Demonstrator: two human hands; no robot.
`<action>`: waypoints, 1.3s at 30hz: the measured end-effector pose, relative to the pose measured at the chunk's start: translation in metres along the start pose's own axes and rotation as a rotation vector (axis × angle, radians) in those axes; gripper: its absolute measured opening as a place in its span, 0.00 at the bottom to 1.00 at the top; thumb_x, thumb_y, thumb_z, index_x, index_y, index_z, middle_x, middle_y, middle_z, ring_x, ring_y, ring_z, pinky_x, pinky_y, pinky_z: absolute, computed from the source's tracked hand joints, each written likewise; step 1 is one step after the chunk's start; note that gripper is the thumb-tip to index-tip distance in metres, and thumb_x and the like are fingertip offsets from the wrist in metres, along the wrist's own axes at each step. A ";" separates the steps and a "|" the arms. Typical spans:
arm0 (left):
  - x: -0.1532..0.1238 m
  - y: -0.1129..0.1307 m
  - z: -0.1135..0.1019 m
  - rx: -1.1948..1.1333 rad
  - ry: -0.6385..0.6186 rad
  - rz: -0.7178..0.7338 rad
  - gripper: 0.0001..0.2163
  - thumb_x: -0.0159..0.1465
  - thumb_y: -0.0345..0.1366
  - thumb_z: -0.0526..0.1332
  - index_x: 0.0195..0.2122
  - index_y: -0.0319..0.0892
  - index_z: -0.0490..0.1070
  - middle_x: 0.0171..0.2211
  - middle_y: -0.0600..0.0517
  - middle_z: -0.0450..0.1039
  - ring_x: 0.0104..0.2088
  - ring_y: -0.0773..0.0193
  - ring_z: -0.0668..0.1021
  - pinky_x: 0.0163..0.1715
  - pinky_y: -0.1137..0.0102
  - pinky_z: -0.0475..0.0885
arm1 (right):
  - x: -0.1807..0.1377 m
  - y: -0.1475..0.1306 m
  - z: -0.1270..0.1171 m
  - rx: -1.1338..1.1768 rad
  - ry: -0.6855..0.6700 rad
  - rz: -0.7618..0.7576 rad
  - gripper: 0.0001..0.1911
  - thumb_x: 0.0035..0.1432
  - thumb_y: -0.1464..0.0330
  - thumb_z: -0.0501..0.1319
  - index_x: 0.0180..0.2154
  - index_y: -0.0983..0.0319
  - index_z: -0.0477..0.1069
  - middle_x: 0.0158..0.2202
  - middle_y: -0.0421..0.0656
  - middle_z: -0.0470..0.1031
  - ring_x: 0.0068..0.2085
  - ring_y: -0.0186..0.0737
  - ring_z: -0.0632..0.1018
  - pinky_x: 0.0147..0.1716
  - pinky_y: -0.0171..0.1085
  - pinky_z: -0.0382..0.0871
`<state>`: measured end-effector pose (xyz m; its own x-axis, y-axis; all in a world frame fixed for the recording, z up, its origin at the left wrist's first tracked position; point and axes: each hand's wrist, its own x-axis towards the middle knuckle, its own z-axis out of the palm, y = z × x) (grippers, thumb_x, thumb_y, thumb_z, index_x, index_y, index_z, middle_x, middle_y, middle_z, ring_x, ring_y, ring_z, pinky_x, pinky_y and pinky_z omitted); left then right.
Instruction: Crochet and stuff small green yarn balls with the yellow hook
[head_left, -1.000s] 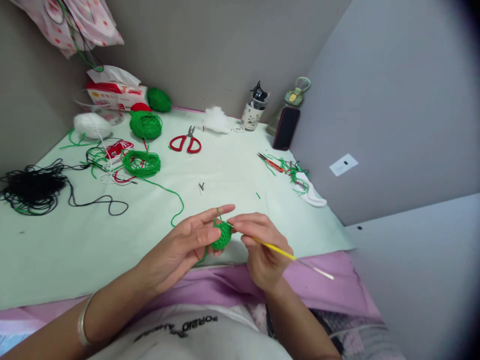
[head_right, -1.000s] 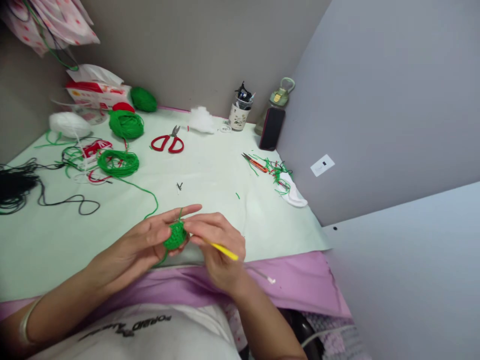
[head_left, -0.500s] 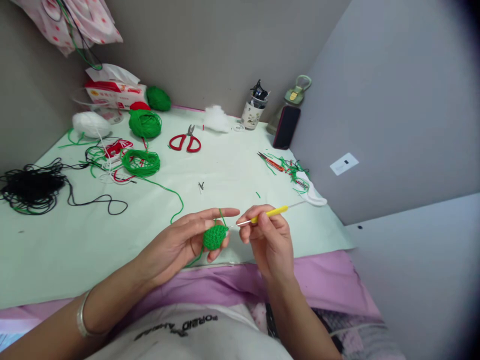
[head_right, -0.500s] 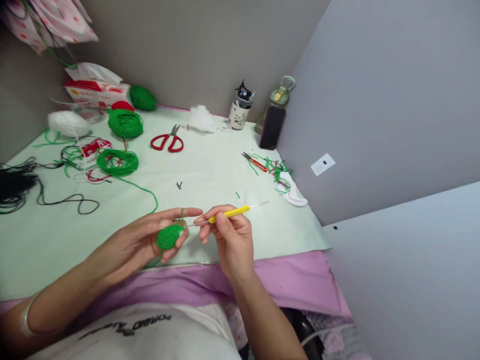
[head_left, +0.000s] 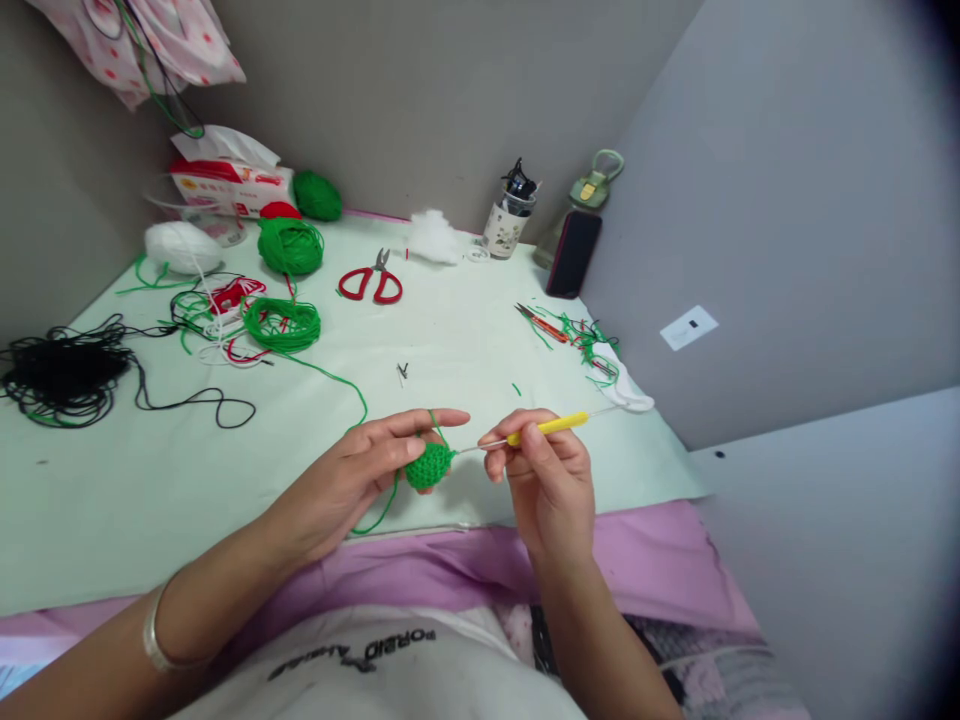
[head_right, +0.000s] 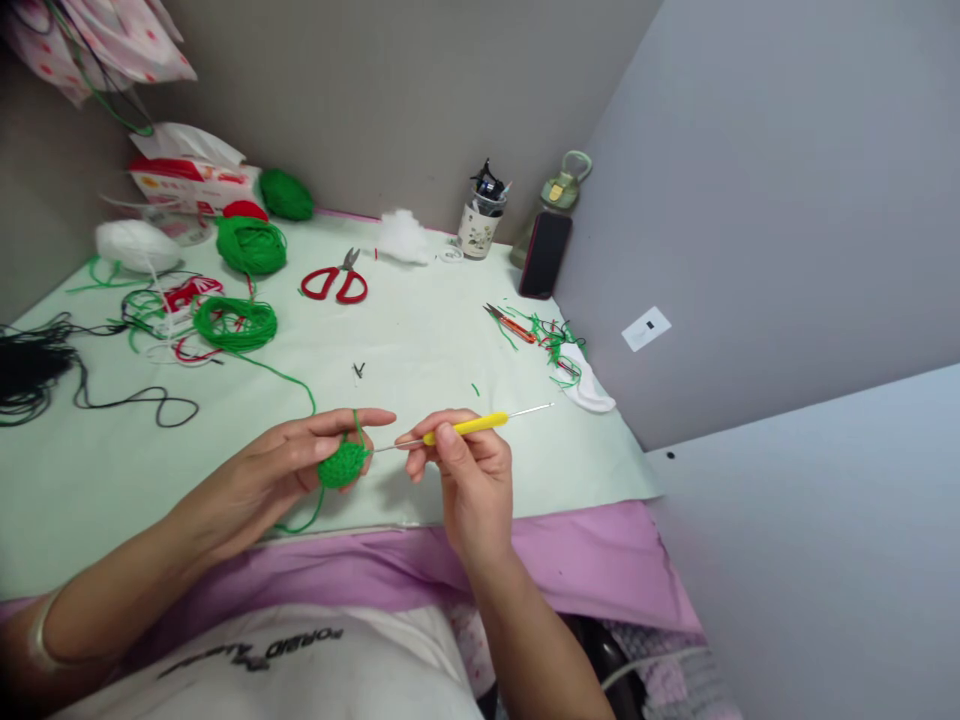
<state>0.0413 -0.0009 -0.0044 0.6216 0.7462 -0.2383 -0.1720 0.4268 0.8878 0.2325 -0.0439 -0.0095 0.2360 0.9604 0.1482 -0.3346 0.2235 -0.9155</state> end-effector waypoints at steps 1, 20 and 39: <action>0.000 0.000 0.000 -0.003 -0.006 -0.007 0.18 0.66 0.46 0.64 0.55 0.49 0.80 0.39 0.50 0.77 0.38 0.60 0.73 0.42 0.66 0.67 | 0.000 0.000 -0.001 0.005 0.000 0.006 0.10 0.62 0.60 0.68 0.32 0.60 0.81 0.29 0.42 0.82 0.23 0.33 0.75 0.23 0.35 0.71; -0.003 0.007 0.013 0.311 0.136 0.142 0.26 0.56 0.36 0.74 0.57 0.51 0.78 0.39 0.54 0.69 0.47 0.58 0.75 0.55 0.60 0.69 | -0.001 0.014 0.001 -0.063 -0.168 -0.082 0.12 0.69 0.58 0.61 0.37 0.57 0.77 0.35 0.42 0.82 0.33 0.38 0.78 0.33 0.38 0.73; -0.002 0.007 0.010 0.604 0.152 0.237 0.22 0.59 0.33 0.68 0.56 0.51 0.78 0.37 0.55 0.67 0.38 0.63 0.73 0.44 0.64 0.71 | 0.003 -0.004 -0.010 -0.440 -0.438 -0.364 0.11 0.73 0.67 0.56 0.42 0.60 0.77 0.39 0.45 0.83 0.42 0.40 0.82 0.43 0.42 0.77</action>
<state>0.0465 -0.0049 0.0067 0.4970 0.8674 -0.0231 0.1949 -0.0857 0.9771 0.2435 -0.0432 -0.0087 -0.1564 0.8369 0.5245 0.1160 0.5429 -0.8318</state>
